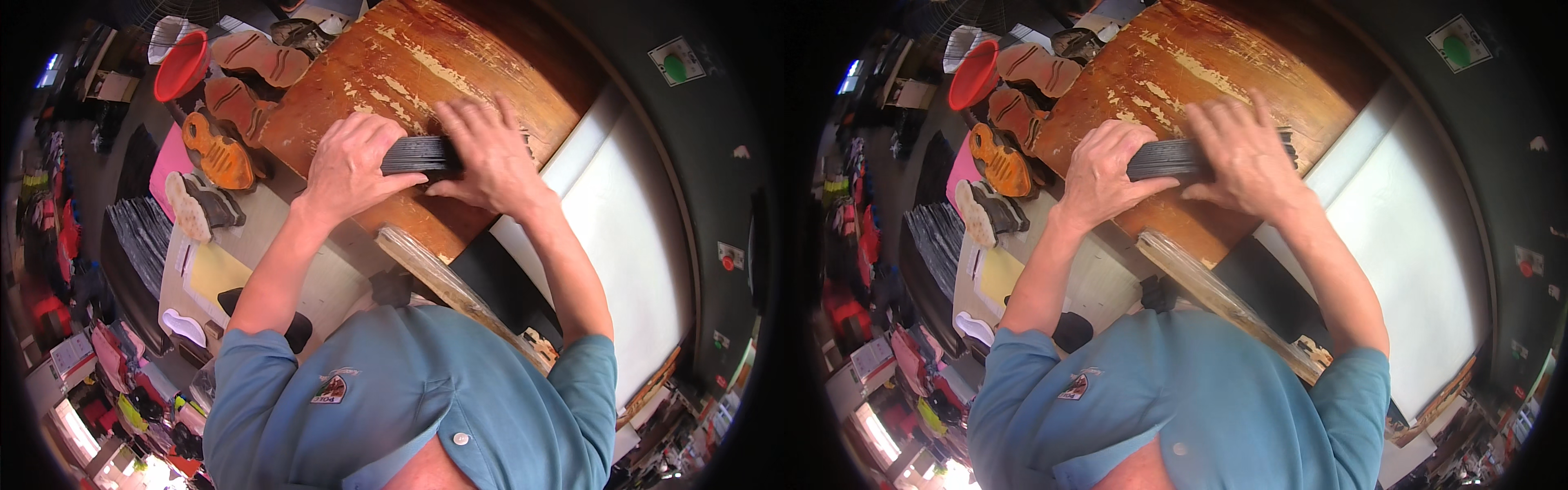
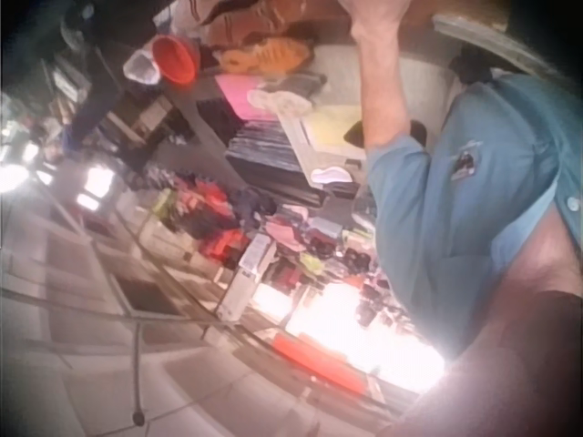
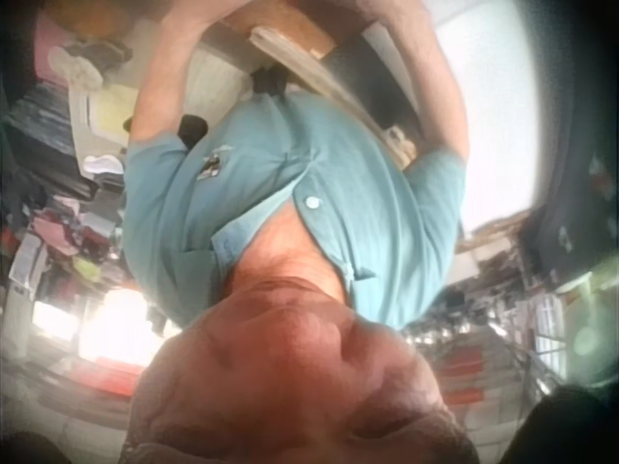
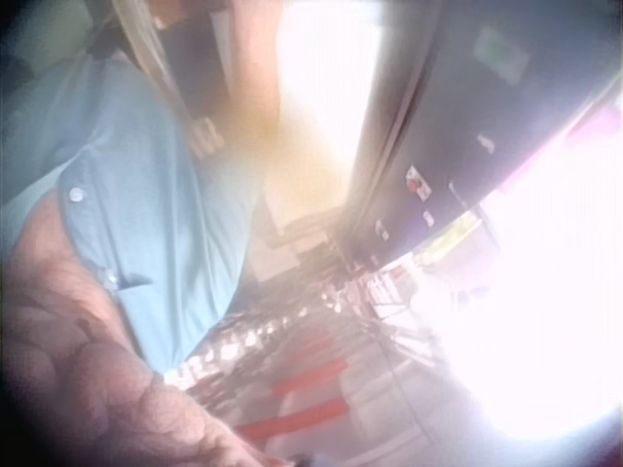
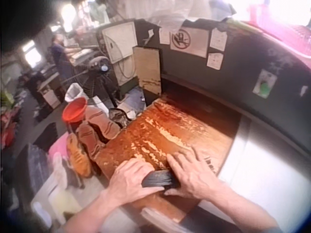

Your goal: The person operates a hydraulic press to cut multiple black rubber-like pieces from a sheet using a bowling-pin-shaped template. They repeatedly align the template, press the machine, remove cut pieces, and stack them. The person also retrieves a new sheet of material from the floor and places it under the press to continue cutting.

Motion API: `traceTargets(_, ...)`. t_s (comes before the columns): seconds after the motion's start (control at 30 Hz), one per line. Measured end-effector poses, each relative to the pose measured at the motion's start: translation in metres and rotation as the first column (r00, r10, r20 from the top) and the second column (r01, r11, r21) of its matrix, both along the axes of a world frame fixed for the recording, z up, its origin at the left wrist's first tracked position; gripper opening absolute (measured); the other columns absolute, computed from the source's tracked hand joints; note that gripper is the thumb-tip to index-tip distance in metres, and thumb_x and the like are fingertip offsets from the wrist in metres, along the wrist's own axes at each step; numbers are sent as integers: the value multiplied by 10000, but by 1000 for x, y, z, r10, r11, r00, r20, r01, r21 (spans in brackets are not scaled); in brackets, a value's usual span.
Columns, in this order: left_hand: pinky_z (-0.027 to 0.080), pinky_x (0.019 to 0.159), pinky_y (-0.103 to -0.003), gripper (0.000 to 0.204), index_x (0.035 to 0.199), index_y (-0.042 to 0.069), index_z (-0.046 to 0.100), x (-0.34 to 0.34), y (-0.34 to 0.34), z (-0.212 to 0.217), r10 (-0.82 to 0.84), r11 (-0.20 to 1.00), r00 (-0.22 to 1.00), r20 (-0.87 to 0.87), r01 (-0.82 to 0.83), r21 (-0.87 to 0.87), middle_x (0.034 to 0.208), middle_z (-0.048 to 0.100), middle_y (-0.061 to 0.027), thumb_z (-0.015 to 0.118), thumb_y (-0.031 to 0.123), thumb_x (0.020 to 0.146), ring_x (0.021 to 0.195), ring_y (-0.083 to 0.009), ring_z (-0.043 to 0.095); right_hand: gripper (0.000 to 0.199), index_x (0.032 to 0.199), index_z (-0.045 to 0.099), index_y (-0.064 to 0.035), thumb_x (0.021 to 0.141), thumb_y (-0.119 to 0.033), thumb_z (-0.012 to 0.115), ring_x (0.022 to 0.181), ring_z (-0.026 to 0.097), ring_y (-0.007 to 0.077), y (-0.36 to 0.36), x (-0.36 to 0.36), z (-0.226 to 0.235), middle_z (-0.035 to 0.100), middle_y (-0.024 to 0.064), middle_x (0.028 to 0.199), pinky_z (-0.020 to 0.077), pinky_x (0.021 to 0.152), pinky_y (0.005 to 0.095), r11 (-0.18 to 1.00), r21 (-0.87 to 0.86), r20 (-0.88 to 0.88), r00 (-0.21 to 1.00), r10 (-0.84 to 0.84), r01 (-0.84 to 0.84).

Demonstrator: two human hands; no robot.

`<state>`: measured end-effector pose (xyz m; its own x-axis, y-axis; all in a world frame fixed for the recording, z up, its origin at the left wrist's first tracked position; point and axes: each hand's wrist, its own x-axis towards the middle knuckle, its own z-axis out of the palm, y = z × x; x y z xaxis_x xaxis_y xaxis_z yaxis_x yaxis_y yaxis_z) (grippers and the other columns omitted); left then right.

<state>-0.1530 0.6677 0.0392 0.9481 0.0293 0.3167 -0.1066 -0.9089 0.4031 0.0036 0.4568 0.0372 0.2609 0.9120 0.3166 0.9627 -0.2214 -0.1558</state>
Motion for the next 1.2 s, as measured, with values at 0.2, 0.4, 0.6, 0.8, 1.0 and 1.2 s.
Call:
traceTargets(0.2, 562, 989, -478, 694, 1281, 70, 669, -7, 25, -3, -1, 999, 996, 84, 5, -47, 1214, 742, -144, 989, 333, 723, 1149, -381, 695, 916, 1466, 543, 77, 882, -572, 820, 1038, 701, 329, 15, -11, -9, 727, 145, 1023, 478, 1104, 546, 993, -113, 37, 999, -28, 32)
traceTargets(0.4, 608, 737, -430, 530, 1051, 59, 695, -7, 22, -3, 27, 993, 997, 66, -19, -120, 931, 743, -99, 983, 388, 752, 836, -329, 750, 564, 991, 645, -35, 846, -538, 855, 793, 723, 327, 19, -7, 3, 730, 134, 834, 580, 735, 434, 994, -111, -49, 998, -28, 22)
traceTargets(0.6, 594, 833, -439, 527, 1118, 82, 719, -31, 25, -2, 23, 990, 984, 174, 2, -143, 1015, 763, -92, 978, 377, 766, 932, -324, 742, 520, 928, 671, -61, 800, -505, 910, 782, 722, 356, 9, -29, 12, 728, 143, 771, 579, 727, 456, 991, -69, -122, 985, -120, 112)
traceTargets(0.8, 569, 774, -474, 574, 973, 40, 656, -38, 29, -29, 139, 950, 989, 46, -120, -287, 923, 696, -149, 918, 526, 816, 873, -384, 709, 489, 985, 679, -36, 802, -427, 909, 865, 713, 370, 10, -10, 5, 731, 164, 816, 579, 821, 473, 983, -181, -109, 994, -14, -6)
traceTargets(1.0, 578, 816, -382, 465, 1038, 20, 751, -38, 27, -8, 206, 873, 951, -232, -285, -396, 917, 779, -133, 935, 408, 858, 865, -228, 735, 521, 1162, 757, -27, 803, -360, 937, 926, 761, 375, -16, 6, 24, 782, 191, 943, 590, 851, 458, 977, -210, -393, 911, -125, 43)
traceTargets(1.2, 550, 933, -315, 472, 1172, 33, 759, -110, 43, 23, 137, 657, 923, -359, -356, -664, 1081, 780, -36, 917, 383, 897, 1018, -133, 710, 590, 1173, 773, 28, 753, -336, 971, 935, 797, 311, -14, -50, 70, 806, 213, 977, 609, 866, 417, 950, -312, -533, 826, -182, 8)
